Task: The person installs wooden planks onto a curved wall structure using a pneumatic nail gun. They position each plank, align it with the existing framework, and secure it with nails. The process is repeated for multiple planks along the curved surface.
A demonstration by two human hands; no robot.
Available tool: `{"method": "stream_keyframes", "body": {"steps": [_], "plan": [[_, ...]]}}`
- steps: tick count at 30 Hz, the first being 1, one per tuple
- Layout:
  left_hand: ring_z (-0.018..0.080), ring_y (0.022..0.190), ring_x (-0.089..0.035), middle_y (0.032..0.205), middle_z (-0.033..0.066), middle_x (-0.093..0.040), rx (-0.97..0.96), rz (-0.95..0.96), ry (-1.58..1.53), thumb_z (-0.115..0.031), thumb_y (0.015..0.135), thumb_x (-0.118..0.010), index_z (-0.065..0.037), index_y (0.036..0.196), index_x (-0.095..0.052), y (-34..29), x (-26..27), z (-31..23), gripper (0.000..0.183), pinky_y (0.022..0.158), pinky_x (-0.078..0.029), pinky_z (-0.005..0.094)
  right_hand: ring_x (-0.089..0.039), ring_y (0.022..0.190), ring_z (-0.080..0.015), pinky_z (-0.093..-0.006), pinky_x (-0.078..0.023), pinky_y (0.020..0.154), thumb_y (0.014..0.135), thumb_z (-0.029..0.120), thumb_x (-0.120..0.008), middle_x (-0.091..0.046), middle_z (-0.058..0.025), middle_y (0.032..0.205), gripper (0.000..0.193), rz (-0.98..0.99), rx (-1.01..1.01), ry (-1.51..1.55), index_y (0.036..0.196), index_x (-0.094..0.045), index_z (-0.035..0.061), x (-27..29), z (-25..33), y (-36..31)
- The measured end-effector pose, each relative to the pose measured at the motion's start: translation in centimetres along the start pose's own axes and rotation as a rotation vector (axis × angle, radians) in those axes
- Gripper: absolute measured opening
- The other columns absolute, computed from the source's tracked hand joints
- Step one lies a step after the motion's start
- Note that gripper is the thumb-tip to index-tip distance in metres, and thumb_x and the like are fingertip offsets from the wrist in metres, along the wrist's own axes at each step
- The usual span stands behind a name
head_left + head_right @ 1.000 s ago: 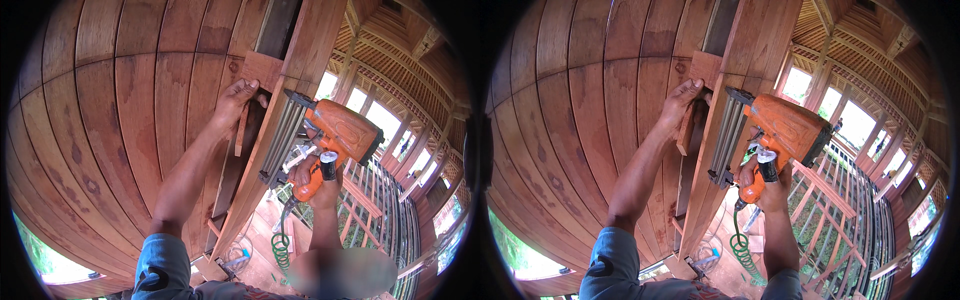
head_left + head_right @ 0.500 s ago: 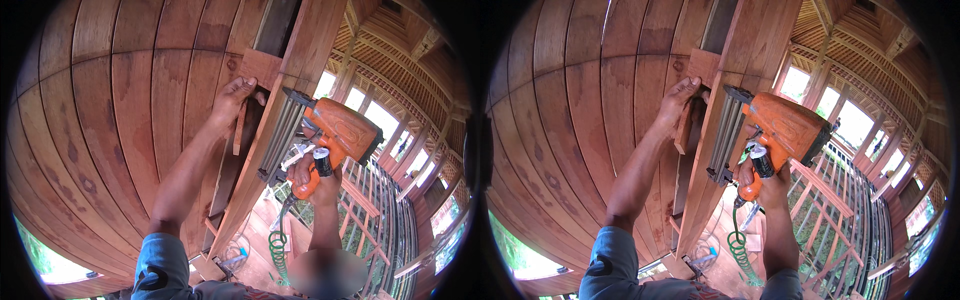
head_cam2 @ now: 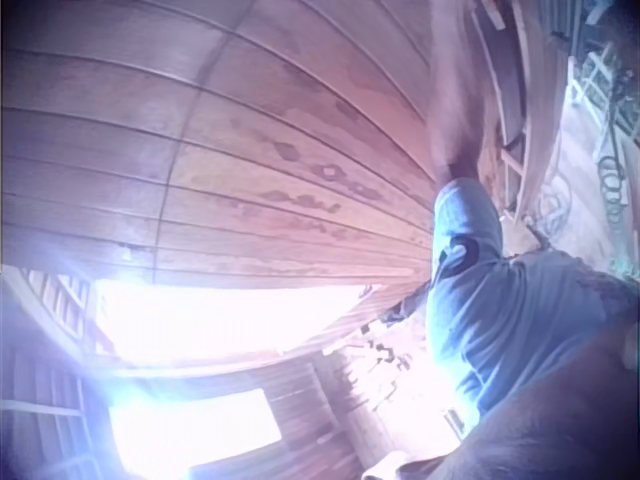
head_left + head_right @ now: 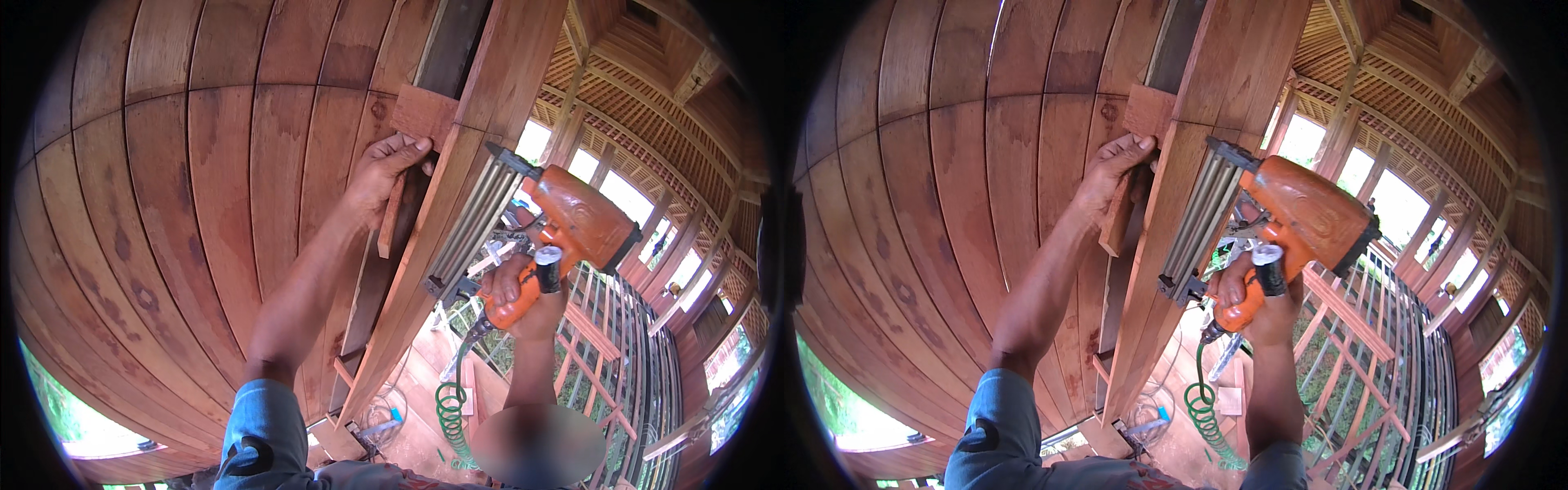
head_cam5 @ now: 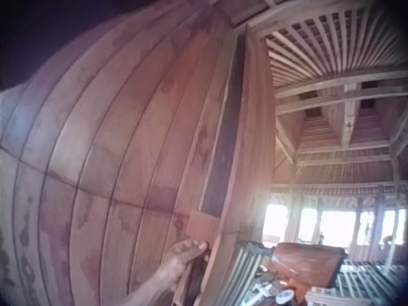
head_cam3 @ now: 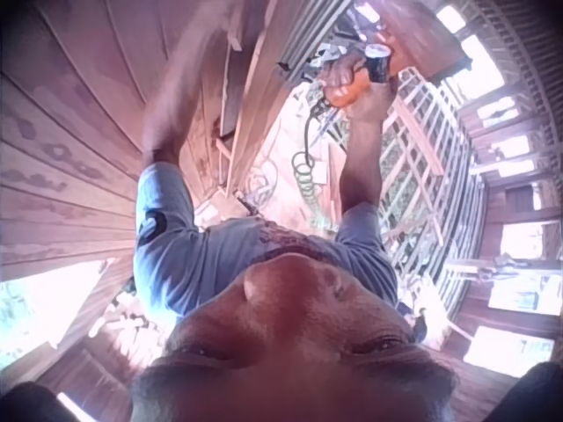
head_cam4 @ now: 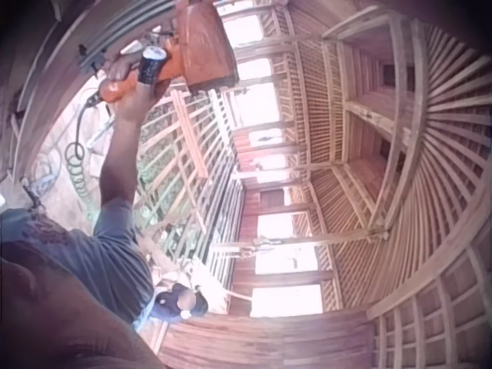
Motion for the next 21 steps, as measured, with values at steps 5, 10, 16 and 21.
{"method": "stream_keyframes", "body": {"steps": [5,10,16,21], "plan": [[0.0086,0.059,-0.060,0.075,0.0032,-0.066,0.022,0.029,-0.046,-0.022,0.096,-0.071,-0.005,0.091,-0.068,1.1,-0.4,1.3,0.019,0.051,-0.048,0.0235,-0.049,0.049,-0.0139,-0.0364,-0.048,0.064,0.105,0.044,-0.044,-0.049,-0.0006,0.061,0.067,0.041,0.046,-0.020,0.154,-0.032,-0.0006,0.7,1.5,0.5],[0.0086,0.053,-0.055,0.070,0.0015,-0.061,-0.064,0.195,-0.027,-0.025,0.097,-0.069,-0.003,0.091,-0.067,1.9,-0.7,1.5,0.023,0.046,-0.043,0.0238,-0.050,0.048,-0.0148,-0.0363,-0.048,0.062,0.104,0.040,-0.047,-0.050,-0.0017,0.060,0.067,0.076,0.022,-0.075,0.153,-0.032,-0.0036,0.3,2.0,1.2],[0.0089,0.052,-0.054,0.071,0.0022,-0.061,-0.074,0.253,-0.009,-0.026,0.098,-0.067,-0.003,0.093,-0.066,2.1,-1.0,1.4,0.024,0.045,-0.041,0.0234,-0.052,0.049,-0.0161,-0.0383,-0.050,0.059,0.101,0.031,-0.057,-0.053,-0.0051,0.058,0.064,0.066,0.039,0.026,0.148,-0.038,-0.0089,-1.0,2.2,2.5],[0.0096,0.052,-0.056,0.073,0.0037,-0.064,-0.134,0.149,-0.002,-0.025,0.097,-0.069,-0.003,0.089,-0.065,1.3,-1.1,0.8,0.024,0.045,-0.042,0.0230,-0.052,0.049,-0.0153,-0.0373,-0.052,0.060,0.101,0.032,-0.057,-0.053,-0.0051,0.058,0.066,0.043,0.037,-0.002,0.148,-0.037,-0.0100,-1.2,2.2,3.0]]}}
Point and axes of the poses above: each hand's wrist, its own y-axis towards the middle knuckle, its own x-axis out of the back of the hand, z = x × y, the point moved 8 cm from there along y, towards the middle knuckle
